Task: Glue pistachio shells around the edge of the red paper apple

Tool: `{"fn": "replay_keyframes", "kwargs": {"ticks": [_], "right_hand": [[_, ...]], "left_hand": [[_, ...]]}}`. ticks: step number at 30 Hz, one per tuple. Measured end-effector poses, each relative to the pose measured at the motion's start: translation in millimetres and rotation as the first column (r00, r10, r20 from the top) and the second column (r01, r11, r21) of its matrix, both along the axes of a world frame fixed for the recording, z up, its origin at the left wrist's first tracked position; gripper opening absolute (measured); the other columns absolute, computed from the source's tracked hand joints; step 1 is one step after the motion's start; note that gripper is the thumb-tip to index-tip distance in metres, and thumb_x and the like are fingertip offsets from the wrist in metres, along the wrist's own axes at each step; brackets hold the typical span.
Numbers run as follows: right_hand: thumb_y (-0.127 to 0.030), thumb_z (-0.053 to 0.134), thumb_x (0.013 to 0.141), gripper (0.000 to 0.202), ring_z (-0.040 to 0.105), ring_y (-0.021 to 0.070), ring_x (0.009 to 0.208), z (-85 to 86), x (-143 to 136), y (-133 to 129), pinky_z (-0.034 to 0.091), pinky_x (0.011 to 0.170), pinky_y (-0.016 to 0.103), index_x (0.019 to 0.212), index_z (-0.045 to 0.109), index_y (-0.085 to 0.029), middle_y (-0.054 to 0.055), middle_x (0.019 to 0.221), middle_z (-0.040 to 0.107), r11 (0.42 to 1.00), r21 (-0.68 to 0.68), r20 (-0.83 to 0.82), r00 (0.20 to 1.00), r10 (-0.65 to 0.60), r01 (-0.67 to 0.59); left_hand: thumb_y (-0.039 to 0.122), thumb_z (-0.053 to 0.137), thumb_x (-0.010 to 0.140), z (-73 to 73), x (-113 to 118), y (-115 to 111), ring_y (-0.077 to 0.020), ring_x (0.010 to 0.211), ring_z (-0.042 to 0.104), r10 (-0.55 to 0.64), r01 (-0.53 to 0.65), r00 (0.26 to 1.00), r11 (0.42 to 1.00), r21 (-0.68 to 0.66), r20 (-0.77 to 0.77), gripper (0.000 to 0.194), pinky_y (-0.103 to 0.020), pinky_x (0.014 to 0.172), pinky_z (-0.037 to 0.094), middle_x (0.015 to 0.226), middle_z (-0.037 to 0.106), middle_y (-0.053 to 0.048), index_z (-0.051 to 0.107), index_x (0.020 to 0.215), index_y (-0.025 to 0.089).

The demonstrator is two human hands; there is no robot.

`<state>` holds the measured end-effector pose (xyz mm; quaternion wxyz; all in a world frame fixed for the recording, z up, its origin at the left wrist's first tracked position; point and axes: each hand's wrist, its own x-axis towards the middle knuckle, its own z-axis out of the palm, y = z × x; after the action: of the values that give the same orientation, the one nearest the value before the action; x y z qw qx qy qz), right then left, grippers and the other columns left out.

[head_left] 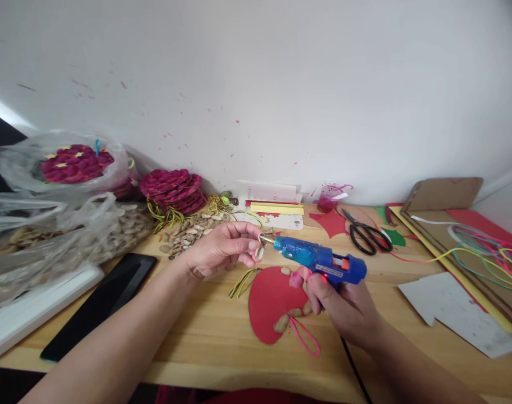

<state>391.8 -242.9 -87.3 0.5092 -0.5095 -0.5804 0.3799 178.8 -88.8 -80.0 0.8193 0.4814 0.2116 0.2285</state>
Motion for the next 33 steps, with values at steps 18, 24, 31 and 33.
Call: {"fn": "replay_keyframes", "kwargs": {"ticks": [18, 24, 31, 33], "right_hand": [[-0.051, 0.057, 0.098, 0.037, 0.053, 0.0144, 0.047, -8.5, 3.6, -0.7, 0.049, 0.051, 0.032, 0.085, 0.068, -0.019, 0.001, 0.058, 0.06, 1.0, 0.009, 0.002, 1.0, -0.014, 0.014], [-0.051, 0.057, 0.099, 0.036, 0.055, 0.0149, 0.049, -11.5, 3.6, -0.9, 0.047, 0.048, 0.03, 0.087, 0.068, -0.019, 0.002, 0.058, 0.06, 0.999, 0.022, 0.008, 1.0, -0.023, 0.023], [-0.05, 0.056, 0.1, 0.036, 0.056, 0.0152, 0.051, -6.8, 2.9, 0.4, 0.05, 0.053, 0.031, 0.083, 0.066, -0.019, 0.001, 0.058, 0.059, 0.999, 0.036, 0.026, 1.0, -0.013, 0.012], [-0.049, 0.056, 0.1, 0.035, 0.054, 0.0141, 0.049, -9.5, 3.8, 0.5, 0.049, 0.05, 0.03, 0.086, 0.067, -0.019, 0.0, 0.058, 0.059, 0.999, 0.038, 0.016, 1.0, -0.012, 0.012]], "left_hand": [[0.022, 0.09, 0.07, -0.6, 0.2, 0.3, -0.0097, 0.055, 0.067, -0.016, 0.016, 1.0, 1.0, -0.014, 0.015, 0.029, -0.018, 0.055, 0.059, 0.069, 0.073, -0.002, 0.072, 0.091, 0.013], [0.022, 0.09, 0.071, -2.9, 0.3, 0.8, -0.009, 0.054, 0.066, -0.025, 0.025, 0.999, 1.0, -0.002, 0.02, 0.029, -0.018, 0.055, 0.059, 0.07, 0.073, -0.003, 0.073, 0.092, 0.013], [0.023, 0.092, 0.067, 0.4, -0.2, -0.9, -0.0091, 0.053, 0.066, -0.01, 0.01, 1.0, 1.0, -0.026, 0.011, 0.031, -0.018, 0.054, 0.059, 0.068, 0.073, -0.002, 0.072, 0.09, 0.013], [0.023, 0.091, 0.068, -0.3, -0.3, -0.6, -0.0093, 0.054, 0.066, -0.007, 0.007, 1.0, 1.0, -0.025, 0.012, 0.031, -0.018, 0.054, 0.058, 0.069, 0.073, -0.002, 0.072, 0.09, 0.014]]}}
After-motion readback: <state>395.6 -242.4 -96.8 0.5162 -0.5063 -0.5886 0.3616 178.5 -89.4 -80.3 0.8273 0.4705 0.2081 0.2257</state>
